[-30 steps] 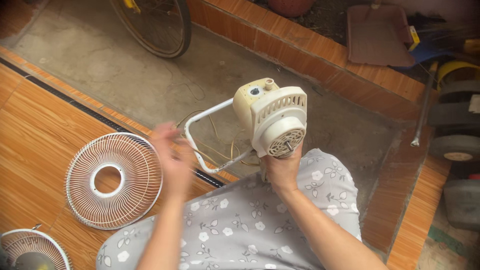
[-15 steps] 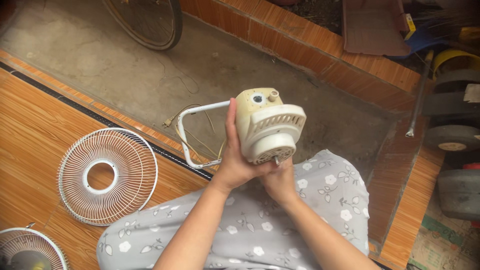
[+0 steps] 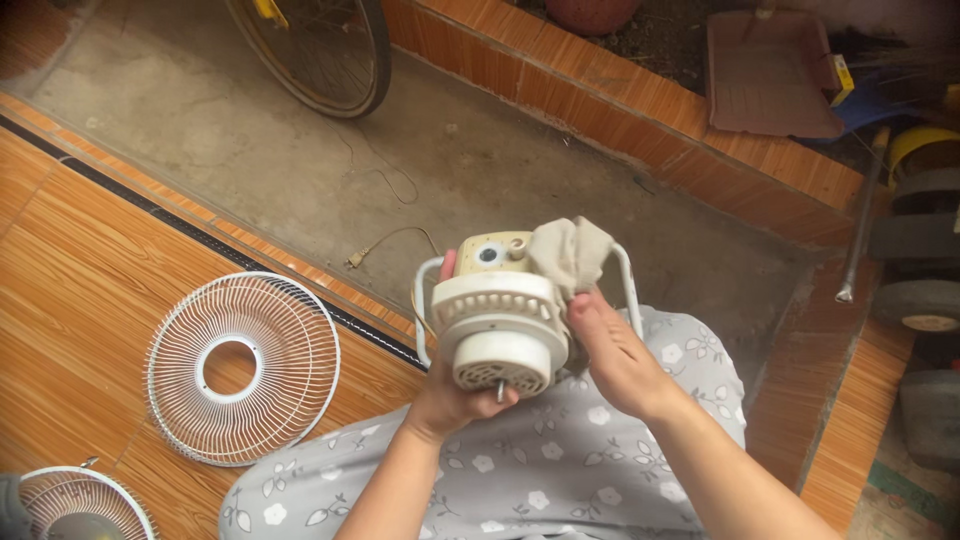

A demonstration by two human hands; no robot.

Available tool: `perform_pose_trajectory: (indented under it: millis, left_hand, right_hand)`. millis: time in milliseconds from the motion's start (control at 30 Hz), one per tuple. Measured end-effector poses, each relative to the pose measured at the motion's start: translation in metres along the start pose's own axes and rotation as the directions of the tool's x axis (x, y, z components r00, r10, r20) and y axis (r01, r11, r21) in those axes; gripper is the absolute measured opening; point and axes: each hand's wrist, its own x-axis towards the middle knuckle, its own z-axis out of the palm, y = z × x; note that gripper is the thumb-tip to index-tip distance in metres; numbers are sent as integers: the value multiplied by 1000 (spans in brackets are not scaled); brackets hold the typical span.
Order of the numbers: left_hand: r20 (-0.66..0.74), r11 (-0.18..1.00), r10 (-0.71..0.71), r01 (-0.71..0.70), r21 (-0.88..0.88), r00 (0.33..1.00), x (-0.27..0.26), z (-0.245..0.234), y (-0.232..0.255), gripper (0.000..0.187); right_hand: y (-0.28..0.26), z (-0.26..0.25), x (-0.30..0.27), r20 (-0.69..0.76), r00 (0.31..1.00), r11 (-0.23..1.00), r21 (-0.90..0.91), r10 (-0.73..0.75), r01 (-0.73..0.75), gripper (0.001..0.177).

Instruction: The person wipes the disassembled parts of an electric fan with a cloth. They clean the front grille, motor housing, power cord, and fan blades while sitting on the floor.

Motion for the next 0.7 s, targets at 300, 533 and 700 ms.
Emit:
perform_pose_trajectory:
  millis: [300, 533, 700]
  left_hand:
    - [-105, 1000, 11, -10, 5, 994, 2, -12, -3, 144]
    - [41, 996, -54, 56, -65, 998, 28, 3, -1, 156]
    - [142, 997, -74, 76, -13, 987, 33, 2, 4, 164]
  right_hand:
    - [-10, 36, 9, -66, 991, 879, 471, 115, -71, 55]
    - [16, -2, 37, -302, 915, 909, 393, 266, -135, 58]
    - [3, -27, 67, -5, 966, 695, 696, 260, -183, 52]
